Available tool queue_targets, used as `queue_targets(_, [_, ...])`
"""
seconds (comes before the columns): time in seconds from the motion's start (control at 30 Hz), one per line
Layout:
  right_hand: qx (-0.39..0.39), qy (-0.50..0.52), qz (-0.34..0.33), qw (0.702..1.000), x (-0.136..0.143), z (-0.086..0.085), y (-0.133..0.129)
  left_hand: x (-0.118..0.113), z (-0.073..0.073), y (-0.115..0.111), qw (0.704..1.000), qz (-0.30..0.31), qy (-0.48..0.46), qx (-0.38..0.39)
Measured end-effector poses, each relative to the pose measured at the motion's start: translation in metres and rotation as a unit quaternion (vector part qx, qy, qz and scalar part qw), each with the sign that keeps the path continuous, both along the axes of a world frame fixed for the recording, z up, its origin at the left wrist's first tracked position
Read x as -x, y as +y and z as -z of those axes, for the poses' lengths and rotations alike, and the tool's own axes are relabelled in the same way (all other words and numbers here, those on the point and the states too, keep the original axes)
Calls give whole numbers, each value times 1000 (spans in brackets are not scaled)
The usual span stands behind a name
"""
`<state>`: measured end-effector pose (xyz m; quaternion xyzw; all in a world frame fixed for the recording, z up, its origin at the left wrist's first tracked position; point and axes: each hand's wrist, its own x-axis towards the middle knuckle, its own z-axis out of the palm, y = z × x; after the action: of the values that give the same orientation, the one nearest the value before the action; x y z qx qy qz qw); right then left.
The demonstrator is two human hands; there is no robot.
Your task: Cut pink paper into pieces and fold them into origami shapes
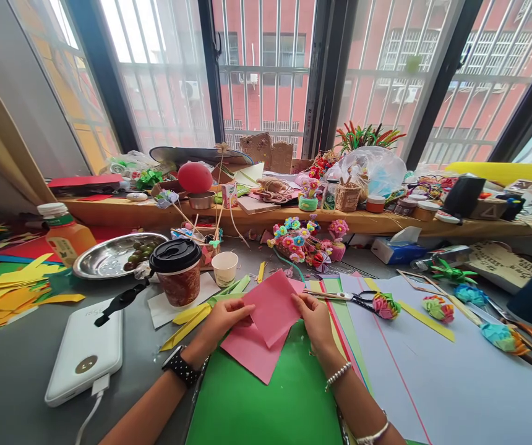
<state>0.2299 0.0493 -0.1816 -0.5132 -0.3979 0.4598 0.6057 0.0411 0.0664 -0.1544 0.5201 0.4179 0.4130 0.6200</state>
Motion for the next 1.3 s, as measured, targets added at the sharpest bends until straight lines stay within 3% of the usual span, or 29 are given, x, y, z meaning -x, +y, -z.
queue_targets(0.07, [-5,-18,-9,1000,-2,1,1,0,-1,-2,998,40,41,-16])
queue_targets(0.17, [-18,-116,-78,990,-1,-4,-1,0,-4,-2,994,59,50,-71])
queue_targets(0.3, [-54,-272,-168,946,8,-14,-8,2,-8,-3,987,52,110,-100])
queue_targets(0.43, [-69,-332,-224,914,14,-19,-13,1,-9,-5,958,83,215,-169])
queue_targets(0.57, [-76,-332,-214,915,13,-22,-13,1,-6,-4,950,78,237,-190])
queue_targets(0.87, [-26,-195,-152,969,5,-12,-5,1,-3,1,969,34,196,-145])
queue_targets(1.3, [-43,-279,-191,940,16,-25,-15,3,-9,-6,934,103,270,-210])
